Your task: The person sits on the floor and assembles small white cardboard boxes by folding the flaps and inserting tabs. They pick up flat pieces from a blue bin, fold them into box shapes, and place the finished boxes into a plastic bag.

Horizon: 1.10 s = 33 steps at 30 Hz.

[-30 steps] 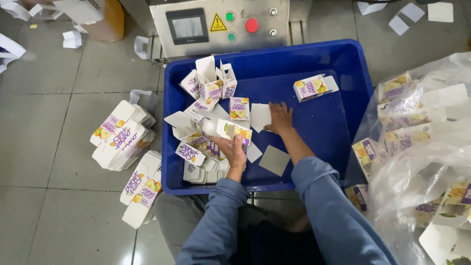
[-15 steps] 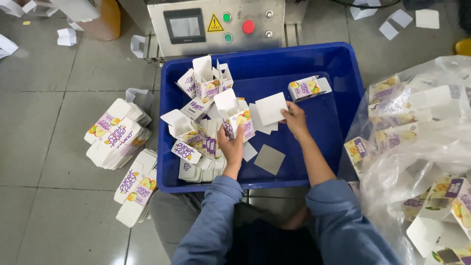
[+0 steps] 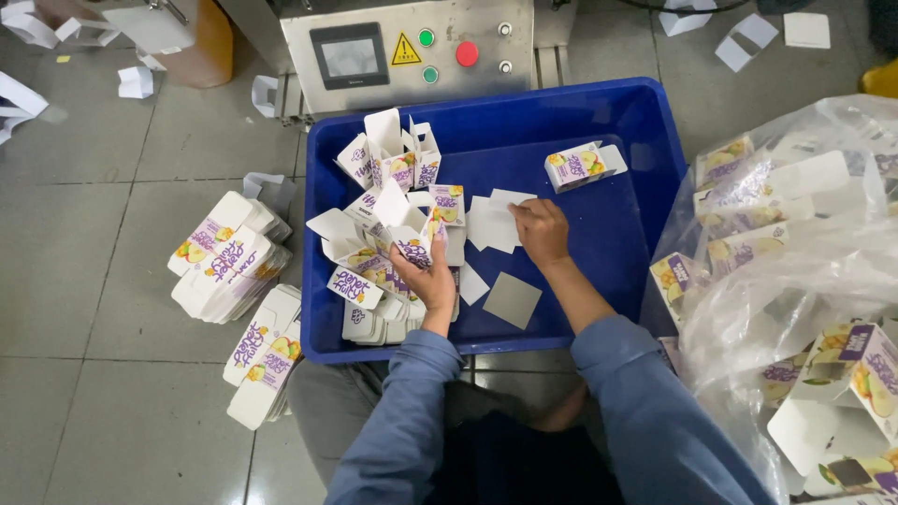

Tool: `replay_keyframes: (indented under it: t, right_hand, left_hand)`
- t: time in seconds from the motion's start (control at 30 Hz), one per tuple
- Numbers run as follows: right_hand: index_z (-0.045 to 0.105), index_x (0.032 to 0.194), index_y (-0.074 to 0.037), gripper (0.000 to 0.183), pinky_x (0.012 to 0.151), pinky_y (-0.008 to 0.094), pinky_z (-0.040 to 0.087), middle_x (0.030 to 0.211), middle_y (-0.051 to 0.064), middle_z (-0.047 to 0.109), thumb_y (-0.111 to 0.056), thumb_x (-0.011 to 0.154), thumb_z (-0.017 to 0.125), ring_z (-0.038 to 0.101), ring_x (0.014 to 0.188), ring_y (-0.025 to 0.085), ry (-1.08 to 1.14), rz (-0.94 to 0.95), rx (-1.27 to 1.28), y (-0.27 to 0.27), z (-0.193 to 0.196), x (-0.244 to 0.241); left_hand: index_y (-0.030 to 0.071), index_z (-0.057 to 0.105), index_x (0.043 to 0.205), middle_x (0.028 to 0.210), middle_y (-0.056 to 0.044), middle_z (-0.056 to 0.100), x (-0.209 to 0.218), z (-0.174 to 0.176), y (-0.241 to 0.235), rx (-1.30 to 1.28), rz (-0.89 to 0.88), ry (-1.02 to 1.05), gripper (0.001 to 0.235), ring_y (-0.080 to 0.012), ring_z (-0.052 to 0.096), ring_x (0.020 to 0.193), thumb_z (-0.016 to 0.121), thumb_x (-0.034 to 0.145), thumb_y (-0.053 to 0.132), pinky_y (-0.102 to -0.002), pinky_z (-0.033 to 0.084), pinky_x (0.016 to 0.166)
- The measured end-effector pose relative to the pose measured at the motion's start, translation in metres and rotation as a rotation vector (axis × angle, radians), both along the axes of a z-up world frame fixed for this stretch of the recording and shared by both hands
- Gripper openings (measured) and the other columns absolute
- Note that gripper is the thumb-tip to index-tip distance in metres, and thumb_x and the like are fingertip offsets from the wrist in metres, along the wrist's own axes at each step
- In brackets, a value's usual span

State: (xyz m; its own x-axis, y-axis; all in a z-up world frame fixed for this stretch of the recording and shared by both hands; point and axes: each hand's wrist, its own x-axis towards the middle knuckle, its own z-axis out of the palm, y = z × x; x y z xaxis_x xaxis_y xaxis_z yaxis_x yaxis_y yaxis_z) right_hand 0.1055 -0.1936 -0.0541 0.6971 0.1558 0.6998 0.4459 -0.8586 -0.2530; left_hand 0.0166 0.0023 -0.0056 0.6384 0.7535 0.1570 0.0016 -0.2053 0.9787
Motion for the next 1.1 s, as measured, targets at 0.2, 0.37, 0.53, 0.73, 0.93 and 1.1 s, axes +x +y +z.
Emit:
replay_keyframes:
  t: [0.2, 0.37, 0.53, 0.73, 0.93, 1.1]
  right_hand:
    - [0.082, 0.080, -0.017, 0.016, 0.073, 0.031, 0.060, 0.082, 0.002, 0.076, -0.023, 0.093, 0.074, 0.072, 0.081, 0.021, 0.273, 0.089, -0.169, 0.026, -0.050, 0.001]
    - [0.083, 0.097, -0.013, 0.009, 0.083, 0.037, 0.060, 0.095, 0.006, 0.077, -0.013, 0.091, 0.075, 0.070, 0.095, 0.027, 0.652, 0.153, -0.122, 0.024, -0.058, -0.002]
    - [0.081, 0.103, -0.012, 0.012, 0.083, 0.040, 0.059, 0.098, 0.012, 0.075, -0.018, 0.097, 0.072, 0.070, 0.096, 0.030, 0.806, 0.142, 0.070, 0.022, -0.068, 0.014]
    - [0.082, 0.101, -0.018, 0.013, 0.082, 0.046, 0.061, 0.103, 0.012, 0.078, -0.016, 0.088, 0.079, 0.073, 0.100, 0.035, 0.955, 0.020, 0.125, 0.019, -0.097, 0.052]
    - [0.063, 0.118, -0.010, 0.063, 0.091, 0.061, 0.057, 0.121, 0.020, 0.062, -0.013, 0.065, 0.096, 0.065, 0.113, 0.046, 0.984, -0.179, 0.070, 0.038, -0.034, 0.054]
    - [0.066, 0.136, -0.016, 0.069, 0.098, 0.059, 0.052, 0.129, 0.015, 0.054, -0.016, 0.072, 0.093, 0.051, 0.124, 0.041, 0.968, -0.097, -0.147, 0.042, -0.048, 0.059]
  left_hand:
    - [-0.001, 0.045, 0.140, 0.121, -0.030, 0.055, -0.003, 0.001, -0.004, -0.017, -0.006, 0.016, 0.084, -0.0466, 0.056, 0.120, 0.089, 0.079, 0.037, -0.051, 0.042, 0.104]
    - [-0.002, 0.046, 0.139, 0.120, -0.030, 0.057, -0.001, 0.006, -0.010, -0.035, -0.040, 0.013, 0.079, -0.0460, 0.058, 0.119, 0.088, 0.081, 0.032, -0.051, 0.044, 0.103]
    - [-0.001, 0.047, 0.137, 0.120, -0.030, 0.059, -0.003, 0.013, -0.013, -0.053, -0.038, 0.012, 0.076, -0.0447, 0.060, 0.118, 0.087, 0.082, 0.032, -0.051, 0.047, 0.102]
    - [-0.001, 0.047, 0.136, 0.119, -0.027, 0.058, -0.001, 0.010, -0.012, -0.160, -0.030, -0.005, 0.070, -0.0384, 0.059, 0.117, 0.085, 0.085, 0.027, -0.050, 0.045, 0.102]
    - [-0.001, 0.049, 0.134, 0.117, -0.026, 0.058, 0.000, 0.013, -0.014, -0.157, -0.028, 0.001, 0.069, -0.0369, 0.059, 0.115, 0.087, 0.083, 0.026, -0.051, 0.045, 0.101]
    - [0.000, 0.049, 0.134, 0.117, -0.025, 0.058, 0.000, 0.006, -0.012, -0.164, -0.029, -0.007, 0.069, -0.0359, 0.058, 0.116, 0.088, 0.083, 0.026, -0.050, 0.045, 0.102]
